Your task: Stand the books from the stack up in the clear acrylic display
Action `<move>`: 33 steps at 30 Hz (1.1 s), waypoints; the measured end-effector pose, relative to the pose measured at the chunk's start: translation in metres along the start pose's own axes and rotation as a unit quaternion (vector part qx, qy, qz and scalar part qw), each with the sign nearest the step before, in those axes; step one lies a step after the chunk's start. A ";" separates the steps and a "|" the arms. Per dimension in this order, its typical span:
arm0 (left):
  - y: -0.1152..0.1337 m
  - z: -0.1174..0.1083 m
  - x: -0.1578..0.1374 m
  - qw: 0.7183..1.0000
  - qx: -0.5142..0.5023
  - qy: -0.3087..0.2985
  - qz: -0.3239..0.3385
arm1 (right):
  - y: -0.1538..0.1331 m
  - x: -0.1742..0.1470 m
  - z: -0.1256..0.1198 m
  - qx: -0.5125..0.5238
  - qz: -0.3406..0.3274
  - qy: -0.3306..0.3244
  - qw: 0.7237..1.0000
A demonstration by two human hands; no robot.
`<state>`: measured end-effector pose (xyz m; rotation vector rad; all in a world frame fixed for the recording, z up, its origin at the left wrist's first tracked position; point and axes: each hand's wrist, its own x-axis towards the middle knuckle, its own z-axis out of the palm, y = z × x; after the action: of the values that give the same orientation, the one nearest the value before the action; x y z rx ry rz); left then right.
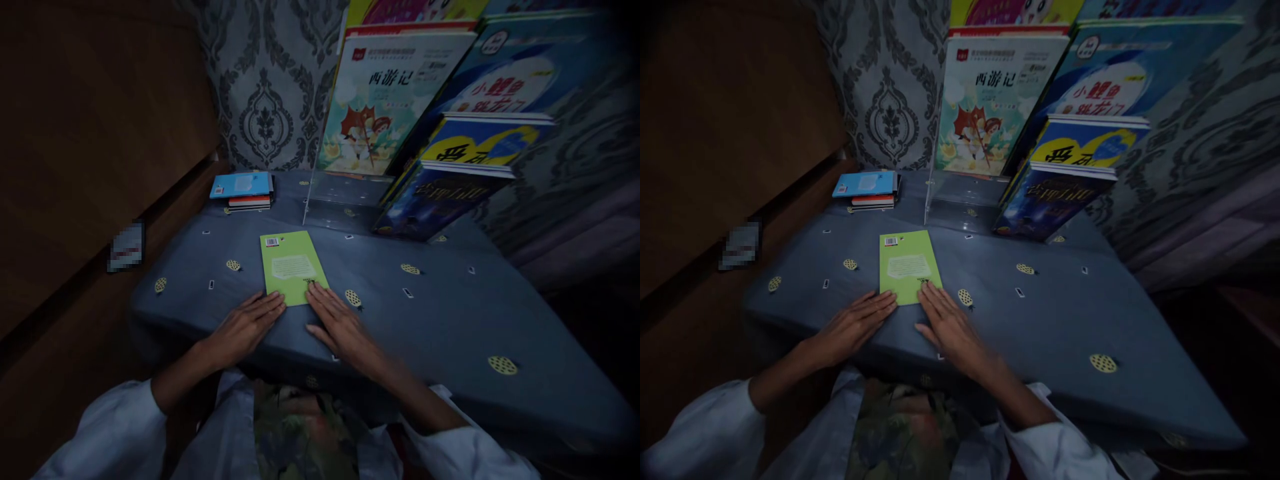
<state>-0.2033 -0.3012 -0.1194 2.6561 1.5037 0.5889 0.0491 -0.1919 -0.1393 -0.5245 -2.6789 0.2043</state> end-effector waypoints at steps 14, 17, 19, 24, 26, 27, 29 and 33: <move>-0.038 0.015 0.084 0.997 0.003 -0.078 0.023 | 0.007 -0.008 -0.009 -0.006 0.028 0.007 1.000; -0.062 0.025 0.125 0.994 0.011 -0.104 0.004 | 0.007 -0.007 -0.011 -0.003 0.029 0.008 1.000; -0.080 0.029 0.148 0.993 0.014 -0.112 -0.021 | 0.007 -0.007 -0.011 -0.003 0.031 0.010 0.999; -0.118 0.032 0.162 0.993 0.008 -0.084 -0.085 | 0.007 -0.010 -0.009 0.000 0.035 0.012 0.999; -0.127 0.031 0.150 0.991 0.008 -0.074 -0.115 | 0.007 -0.011 -0.009 0.007 0.042 0.015 0.999; -0.130 0.029 0.142 0.989 0.011 -0.069 -0.130 | 0.008 -0.011 -0.009 0.011 0.044 0.014 0.999; -0.133 0.027 0.127 0.986 0.017 -0.060 -0.157 | 0.011 -0.008 -0.011 0.021 0.046 0.005 0.999; -0.132 0.023 0.111 0.982 0.017 -0.061 -0.180 | 0.024 0.020 -0.013 0.040 0.040 -0.046 0.997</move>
<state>-0.2530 -0.1347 -0.1343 2.3038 1.9023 0.3717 0.0456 -0.1610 -0.1254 -0.6108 -2.7280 0.3647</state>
